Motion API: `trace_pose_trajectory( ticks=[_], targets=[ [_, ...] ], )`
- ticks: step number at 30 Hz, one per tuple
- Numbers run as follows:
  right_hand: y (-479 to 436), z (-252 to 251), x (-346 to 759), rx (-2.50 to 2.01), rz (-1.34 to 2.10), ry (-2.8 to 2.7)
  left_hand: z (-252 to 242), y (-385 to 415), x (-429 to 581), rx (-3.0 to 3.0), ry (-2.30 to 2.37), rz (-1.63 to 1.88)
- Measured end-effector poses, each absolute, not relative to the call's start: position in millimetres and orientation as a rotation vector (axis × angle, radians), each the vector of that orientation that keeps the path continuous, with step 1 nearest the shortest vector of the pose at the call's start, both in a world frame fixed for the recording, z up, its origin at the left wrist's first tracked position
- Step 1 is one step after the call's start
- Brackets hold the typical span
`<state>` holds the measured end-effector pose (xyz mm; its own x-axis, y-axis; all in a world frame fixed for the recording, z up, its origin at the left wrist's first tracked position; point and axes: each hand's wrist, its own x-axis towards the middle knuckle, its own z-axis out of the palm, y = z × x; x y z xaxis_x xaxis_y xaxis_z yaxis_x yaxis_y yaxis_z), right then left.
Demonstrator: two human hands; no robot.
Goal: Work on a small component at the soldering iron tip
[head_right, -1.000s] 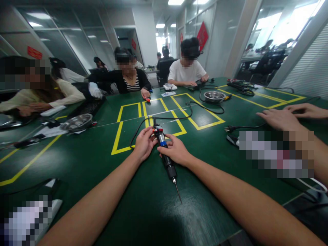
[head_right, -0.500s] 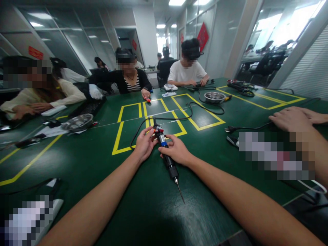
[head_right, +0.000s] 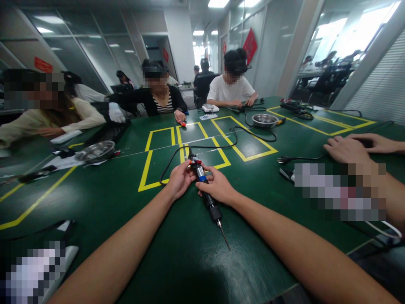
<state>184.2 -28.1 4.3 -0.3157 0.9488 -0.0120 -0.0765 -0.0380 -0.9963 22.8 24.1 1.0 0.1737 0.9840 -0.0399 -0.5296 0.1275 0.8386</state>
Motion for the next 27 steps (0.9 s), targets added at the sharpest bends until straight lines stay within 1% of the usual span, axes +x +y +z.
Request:
trace_pose_trajectory(
  ticks=[7, 10, 13, 15, 17, 22, 27],
  targets=[
    [-28.5, 5.1, 183.7, -1.103, 1.419, -1.453, 0.5, 25.4, 22.6, 0.822, 0.739, 1.238],
    [-33.6, 10.3, 183.8, -1.18, 1.181, -1.561, 0.5, 24.9, 24.1, 0.825, 0.753, 1.246],
    [-38.0, 14.0, 184.4, -1.117, 0.839, -1.772, -0.9, 24.3, 25.8, 0.852, 0.767, 1.272],
    [-39.2, 13.8, 184.2, -1.074, 0.732, -1.833, -2.3, 24.1, 26.6, 0.873, 0.776, 1.29],
    [-38.9, 12.3, 183.3, -1.077, 0.774, -1.786, -3.6, 24.2, 27.0, 0.902, 0.791, 1.29],
    [-30.7, 17.2, 186.7, -1.186, 1.199, -1.413, -4.1, 27.0, 26.4, 0.92, 0.818, 1.237],
    [-5.0, 34.2, 216.2, -1.007, 1.362, -0.992, -4.9, 28.8, 26.7, 0.865, 0.891, 1.256]
  ],
)
